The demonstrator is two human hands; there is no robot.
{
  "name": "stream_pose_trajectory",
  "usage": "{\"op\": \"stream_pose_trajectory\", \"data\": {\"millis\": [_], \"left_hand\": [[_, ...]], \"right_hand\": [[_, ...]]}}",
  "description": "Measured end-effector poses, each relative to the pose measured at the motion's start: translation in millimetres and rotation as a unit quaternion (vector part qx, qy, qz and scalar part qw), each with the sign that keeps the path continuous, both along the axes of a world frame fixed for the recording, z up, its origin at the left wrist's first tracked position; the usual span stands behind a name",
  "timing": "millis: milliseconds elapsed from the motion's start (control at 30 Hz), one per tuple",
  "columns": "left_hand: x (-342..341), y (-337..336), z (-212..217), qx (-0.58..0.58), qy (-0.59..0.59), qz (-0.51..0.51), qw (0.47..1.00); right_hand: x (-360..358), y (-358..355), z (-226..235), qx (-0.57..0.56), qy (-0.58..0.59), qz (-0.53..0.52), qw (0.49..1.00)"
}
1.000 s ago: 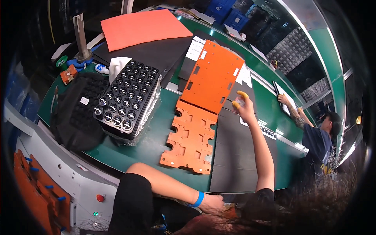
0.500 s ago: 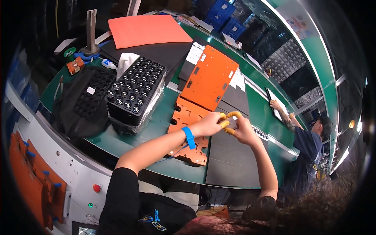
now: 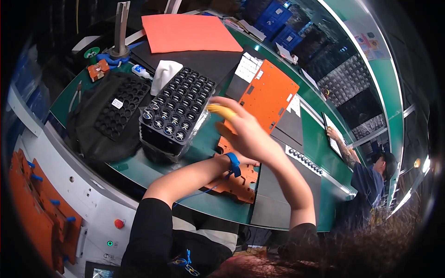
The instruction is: Assembling small LED modules into orange plastic fixtures and testing the sub-assemblies using a machine.
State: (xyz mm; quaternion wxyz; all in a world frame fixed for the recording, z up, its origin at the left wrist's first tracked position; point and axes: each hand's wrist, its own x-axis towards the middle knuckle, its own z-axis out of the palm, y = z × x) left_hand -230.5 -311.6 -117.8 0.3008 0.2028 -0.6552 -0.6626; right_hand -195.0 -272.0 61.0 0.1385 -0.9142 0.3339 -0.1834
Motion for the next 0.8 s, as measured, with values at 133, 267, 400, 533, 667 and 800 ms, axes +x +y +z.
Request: {"op": "stream_pose_trajectory", "data": {"millis": [133, 267, 400, 533, 667, 800], "left_hand": [[5, 9, 39, -0.117, -0.105, 0.034, 0.987], [-1, 4, 17, -0.106, -0.118, 0.064, 0.985], [-24, -16, -53, -0.142, 0.035, 0.064, 0.987], [-28, -4, -18, 0.040, 0.016, 0.006, 0.999], [23, 8, 43, -0.142, -0.122, 0.023, 0.982], [23, 8, 48, -0.149, -0.180, 0.007, 0.972]], "right_hand": [[56, -30, -18, -0.078, -0.132, 0.140, 0.978], [89, -45, -22, -0.050, -0.110, 0.159, 0.980], [101, -44, -12, -0.024, -0.022, 0.175, 0.984], [86, -50, -17, -0.039, -0.023, 0.157, 0.987], [93, -47, -16, -0.072, -0.035, 0.181, 0.980], [97, -48, -18, -0.073, -0.045, 0.181, 0.980]]}}
